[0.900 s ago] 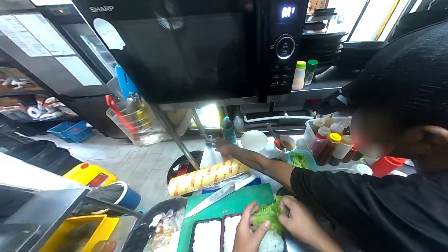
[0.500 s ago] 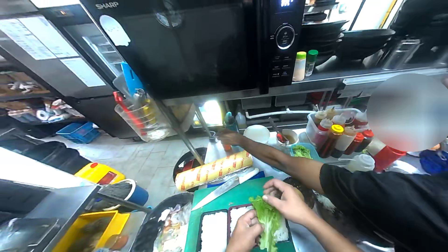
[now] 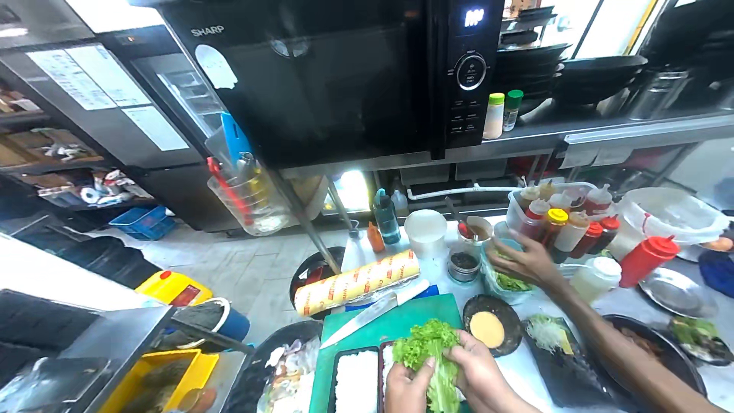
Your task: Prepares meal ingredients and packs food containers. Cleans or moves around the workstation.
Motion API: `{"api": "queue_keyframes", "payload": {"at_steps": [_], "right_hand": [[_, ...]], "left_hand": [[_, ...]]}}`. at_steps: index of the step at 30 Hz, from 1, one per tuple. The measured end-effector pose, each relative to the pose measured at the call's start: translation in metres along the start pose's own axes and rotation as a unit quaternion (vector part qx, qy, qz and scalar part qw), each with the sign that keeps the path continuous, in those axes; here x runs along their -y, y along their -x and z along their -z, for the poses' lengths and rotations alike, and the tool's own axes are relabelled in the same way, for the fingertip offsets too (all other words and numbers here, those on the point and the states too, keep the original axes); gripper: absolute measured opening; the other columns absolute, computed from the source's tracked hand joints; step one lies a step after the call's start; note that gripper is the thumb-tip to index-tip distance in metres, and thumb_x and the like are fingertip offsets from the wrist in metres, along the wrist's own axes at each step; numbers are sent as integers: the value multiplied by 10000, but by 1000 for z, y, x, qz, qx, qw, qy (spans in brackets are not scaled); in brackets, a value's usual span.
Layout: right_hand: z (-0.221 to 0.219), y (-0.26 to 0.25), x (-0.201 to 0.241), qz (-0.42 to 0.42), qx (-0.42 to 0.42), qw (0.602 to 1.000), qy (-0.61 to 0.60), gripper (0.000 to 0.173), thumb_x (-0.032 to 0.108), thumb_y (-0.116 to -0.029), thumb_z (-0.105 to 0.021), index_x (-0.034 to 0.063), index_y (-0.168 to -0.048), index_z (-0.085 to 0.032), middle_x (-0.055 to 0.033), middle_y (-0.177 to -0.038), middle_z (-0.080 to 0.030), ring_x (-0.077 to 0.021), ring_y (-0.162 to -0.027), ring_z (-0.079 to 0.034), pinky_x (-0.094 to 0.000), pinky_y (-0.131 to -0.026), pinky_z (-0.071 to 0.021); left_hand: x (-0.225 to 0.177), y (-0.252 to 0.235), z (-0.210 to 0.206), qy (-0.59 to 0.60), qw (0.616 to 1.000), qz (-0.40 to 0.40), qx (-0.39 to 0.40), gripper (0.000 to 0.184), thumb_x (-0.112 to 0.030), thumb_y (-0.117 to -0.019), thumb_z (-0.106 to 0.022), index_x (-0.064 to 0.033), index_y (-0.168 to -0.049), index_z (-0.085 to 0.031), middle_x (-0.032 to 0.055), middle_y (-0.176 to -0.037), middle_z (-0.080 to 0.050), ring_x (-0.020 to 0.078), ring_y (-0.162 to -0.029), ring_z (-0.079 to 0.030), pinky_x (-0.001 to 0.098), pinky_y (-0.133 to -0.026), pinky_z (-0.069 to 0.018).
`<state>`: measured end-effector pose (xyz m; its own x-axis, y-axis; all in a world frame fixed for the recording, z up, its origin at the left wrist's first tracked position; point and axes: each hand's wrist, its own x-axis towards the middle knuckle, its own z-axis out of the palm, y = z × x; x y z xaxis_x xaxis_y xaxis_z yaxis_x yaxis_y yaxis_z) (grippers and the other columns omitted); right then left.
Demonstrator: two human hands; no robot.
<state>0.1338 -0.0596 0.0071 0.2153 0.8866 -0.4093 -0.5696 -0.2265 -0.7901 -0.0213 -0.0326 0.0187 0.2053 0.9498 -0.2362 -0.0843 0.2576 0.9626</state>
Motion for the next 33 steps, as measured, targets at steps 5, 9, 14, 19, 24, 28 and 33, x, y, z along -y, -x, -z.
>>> {"api": "queue_keyframes", "payload": {"at_steps": [5, 9, 14, 19, 24, 28, 33], "right_hand": [[0, 5, -7, 23, -2, 1000, -11, 469, 10, -848, -744, 13, -1288, -583, -198, -1103, -727, -327, -946, -736, -524, -770, -636], [2, 2, -16, 60, -15, 997, 46, 578, 31, -788, -849, 32, -1307, -595, -159, -1168, -729, -299, -1041, -735, -515, -891, -644], [5, 1, -14, 50, -10, 999, 10, 593, -12, -797, -825, 16, -1331, -570, -187, -1178, -720, -326, -1044, -732, -539, -897, -638], [9, 5, 3, 44, 22, 986, -160, 542, -20, -883, -744, 8, -1368, -504, -235, -1110, -687, -349, -954, -710, -576, -860, -611], [17, 1, 3, 21, 18, 986, -165, 592, -1, -901, -733, 41, -1414, -442, -232, -1133, -682, -361, -974, -703, -559, -834, -609], [13, 0, -13, 61, 37, 997, -5, 775, 2, -731, -894, 6, -1387, -480, -206, -1160, -713, -358, -1014, -732, -556, -846, -648], [15, -3, -19, 96, -1, 993, 75, 706, 23, -691, -931, 8, -1301, -574, -159, -1129, -737, -303, -1003, -745, -510, -878, -657]], "left_hand": [[5, -5, 2, 80, 993, 86, 6, 221, -39, -922, -710, 80, -1095, -641, 205, -945, -741, 288, -856, -741, 471, -794, -630], [6, -5, 1, 44, 995, 95, -1, 217, -87, -898, -757, 74, -1013, -667, 195, -858, -740, 273, -752, -734, 437, -689, -628], [6, -8, -5, 77, 993, 95, 9, 176, -62, -947, -678, 91, -1034, -670, 217, -903, -746, 299, -819, -747, 469, -769, -635], [-5, -17, -12, 193, 959, 192, -77, 287, -166, -1007, -635, 52, -1189, -595, 217, -985, -722, 315, -865, -733, 508, -758, -625], [2, -23, -3, 222, 961, 164, -26, 259, -134, -986, -665, 74, -1133, -618, 225, -911, -717, 279, -751, -719, 449, -717, -623], [9, -18, -13, 152, 979, 130, -27, 291, -87, -875, -795, 63, -1092, -674, 197, -876, -723, 225, -712, -692, 380, -670, -601], [18, -14, -19, 209, 967, 132, -58, 350, -49, -864, -793, 73, -1153, -638, 222, -980, -723, 273, -845, -713, 430, -762, -608]]}}
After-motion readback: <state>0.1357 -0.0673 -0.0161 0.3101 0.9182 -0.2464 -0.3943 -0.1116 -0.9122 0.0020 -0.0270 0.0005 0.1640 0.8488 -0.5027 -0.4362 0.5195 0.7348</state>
